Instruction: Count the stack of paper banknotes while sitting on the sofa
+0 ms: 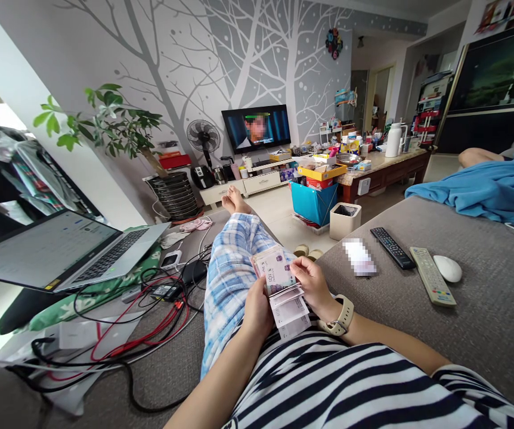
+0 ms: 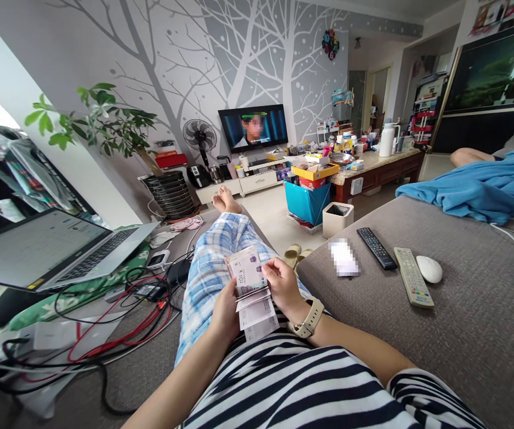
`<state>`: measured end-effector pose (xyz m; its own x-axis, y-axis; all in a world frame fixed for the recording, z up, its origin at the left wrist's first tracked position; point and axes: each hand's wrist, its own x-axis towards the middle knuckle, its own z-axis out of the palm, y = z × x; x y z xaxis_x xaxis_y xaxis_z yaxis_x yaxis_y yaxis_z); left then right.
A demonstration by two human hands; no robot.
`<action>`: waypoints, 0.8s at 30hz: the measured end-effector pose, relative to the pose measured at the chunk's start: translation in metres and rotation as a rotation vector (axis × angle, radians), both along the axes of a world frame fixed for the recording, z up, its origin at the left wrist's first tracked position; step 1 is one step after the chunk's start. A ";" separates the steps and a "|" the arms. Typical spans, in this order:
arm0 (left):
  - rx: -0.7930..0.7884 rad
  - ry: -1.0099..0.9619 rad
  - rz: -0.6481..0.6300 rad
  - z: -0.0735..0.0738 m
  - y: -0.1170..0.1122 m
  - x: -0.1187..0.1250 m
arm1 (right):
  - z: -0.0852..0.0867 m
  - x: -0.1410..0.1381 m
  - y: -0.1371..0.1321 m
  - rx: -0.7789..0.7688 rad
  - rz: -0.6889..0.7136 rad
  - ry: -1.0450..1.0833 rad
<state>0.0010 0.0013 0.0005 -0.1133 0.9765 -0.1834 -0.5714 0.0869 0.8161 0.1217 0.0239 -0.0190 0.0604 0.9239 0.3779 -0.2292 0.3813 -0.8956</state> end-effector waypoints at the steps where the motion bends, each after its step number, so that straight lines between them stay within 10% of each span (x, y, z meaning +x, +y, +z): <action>1: 0.001 0.001 -0.004 0.000 0.000 0.000 | 0.000 0.000 0.000 0.001 0.001 -0.004; 24: 0.033 0.009 0.015 -0.001 -0.001 0.001 | -0.001 0.000 -0.002 0.006 0.034 -0.008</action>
<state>0.0017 0.0001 -0.0005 -0.1291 0.9802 -0.1501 -0.5651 0.0517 0.8234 0.1218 0.0221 -0.0200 0.0262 0.9229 0.3841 -0.2346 0.3791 -0.8951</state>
